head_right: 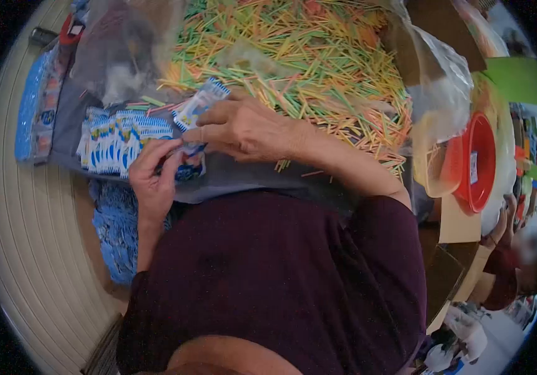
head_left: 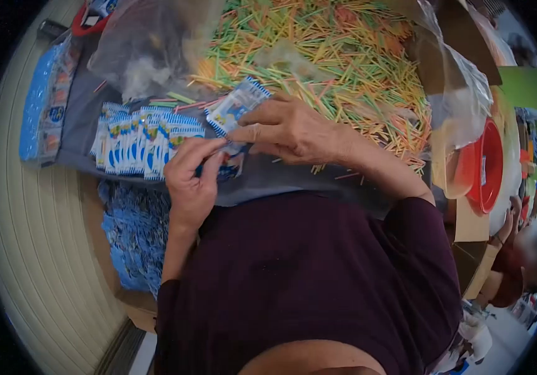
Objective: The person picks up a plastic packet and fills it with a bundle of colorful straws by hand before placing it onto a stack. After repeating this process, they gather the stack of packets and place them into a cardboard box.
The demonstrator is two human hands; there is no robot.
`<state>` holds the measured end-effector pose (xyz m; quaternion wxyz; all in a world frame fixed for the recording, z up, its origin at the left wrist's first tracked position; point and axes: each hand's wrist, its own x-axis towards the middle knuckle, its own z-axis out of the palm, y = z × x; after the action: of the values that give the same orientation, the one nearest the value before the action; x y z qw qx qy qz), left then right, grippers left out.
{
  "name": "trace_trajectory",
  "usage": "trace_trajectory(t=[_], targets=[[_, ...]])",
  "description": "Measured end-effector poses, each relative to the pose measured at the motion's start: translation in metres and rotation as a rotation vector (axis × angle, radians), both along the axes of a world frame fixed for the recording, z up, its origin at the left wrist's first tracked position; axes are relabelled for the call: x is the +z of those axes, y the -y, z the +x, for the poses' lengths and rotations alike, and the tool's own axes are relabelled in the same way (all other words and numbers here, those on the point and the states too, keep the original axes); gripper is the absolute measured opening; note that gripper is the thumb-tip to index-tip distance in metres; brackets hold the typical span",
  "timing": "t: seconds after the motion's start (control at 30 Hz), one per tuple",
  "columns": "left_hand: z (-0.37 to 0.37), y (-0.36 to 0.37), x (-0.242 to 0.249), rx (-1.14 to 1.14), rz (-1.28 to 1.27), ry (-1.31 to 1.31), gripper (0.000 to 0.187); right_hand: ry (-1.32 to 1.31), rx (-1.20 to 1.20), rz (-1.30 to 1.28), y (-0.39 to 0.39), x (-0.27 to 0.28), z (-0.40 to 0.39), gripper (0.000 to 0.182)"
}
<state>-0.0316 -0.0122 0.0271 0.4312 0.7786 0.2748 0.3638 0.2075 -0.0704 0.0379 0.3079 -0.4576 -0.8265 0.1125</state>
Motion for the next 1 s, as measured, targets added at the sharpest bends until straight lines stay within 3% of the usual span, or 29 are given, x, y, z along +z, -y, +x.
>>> trace_trajectory(t=[0.1,0.17,0.23,0.3,0.33,0.4,0.53,0.63,0.7,0.73,0.77,0.83,0.93,1.0], targets=[[-0.005,-0.006,-0.008,0.134,0.232,-0.193,0.031,-0.019,-0.096,0.106,0.003,0.012,0.03,0.028],[-0.009,-0.019,-0.011,0.131,0.354,-0.203,0.036,-0.03,-0.366,0.089,0.007,0.017,0.069,0.027],[-0.01,-0.031,-0.002,0.052,0.563,-0.371,0.039,0.047,-0.541,0.008,0.017,0.013,0.12,0.032],[-0.016,-0.047,-0.013,0.01,0.595,-0.399,0.041,0.32,-0.725,-0.094,0.031,0.006,0.171,0.044],[-0.02,-0.053,-0.023,-0.023,0.627,-0.366,0.041,0.316,-0.72,-0.096,0.041,0.009,0.183,0.044],[-0.022,-0.058,-0.025,-0.056,0.657,-0.35,0.04,0.746,-0.727,-0.063,0.052,0.017,0.19,0.066],[-0.014,-0.05,-0.009,-0.007,0.79,-0.373,0.038,0.908,-0.703,-0.131,0.048,0.008,0.174,0.079],[0.004,-0.039,0.012,0.065,0.85,-0.341,0.033,0.871,-0.573,-0.138,0.037,-0.007,0.182,0.076],[0.021,-0.027,0.017,0.086,0.829,-0.328,0.03,0.951,-0.493,-0.173,0.03,-0.005,0.183,0.063],[0.035,-0.02,0.017,-0.01,0.748,-0.356,0.029,0.946,-0.483,-0.166,0.026,-0.004,0.181,0.063],[0.047,-0.016,0.016,-0.106,0.664,-0.378,0.029,0.936,-0.484,-0.218,0.024,-0.003,0.179,0.056],[0.064,-0.009,-0.001,-0.078,0.654,-0.484,0.033,0.933,-0.483,-0.274,0.028,-0.002,0.176,0.05],[0.068,-0.006,-0.016,-0.082,0.63,-0.57,0.037,0.96,-0.555,-0.186,0.041,-0.008,0.176,0.042],[0.066,-0.003,-0.022,-0.101,0.604,-0.565,0.036,0.834,-0.618,-0.102,0.053,-0.014,0.185,0.039]])
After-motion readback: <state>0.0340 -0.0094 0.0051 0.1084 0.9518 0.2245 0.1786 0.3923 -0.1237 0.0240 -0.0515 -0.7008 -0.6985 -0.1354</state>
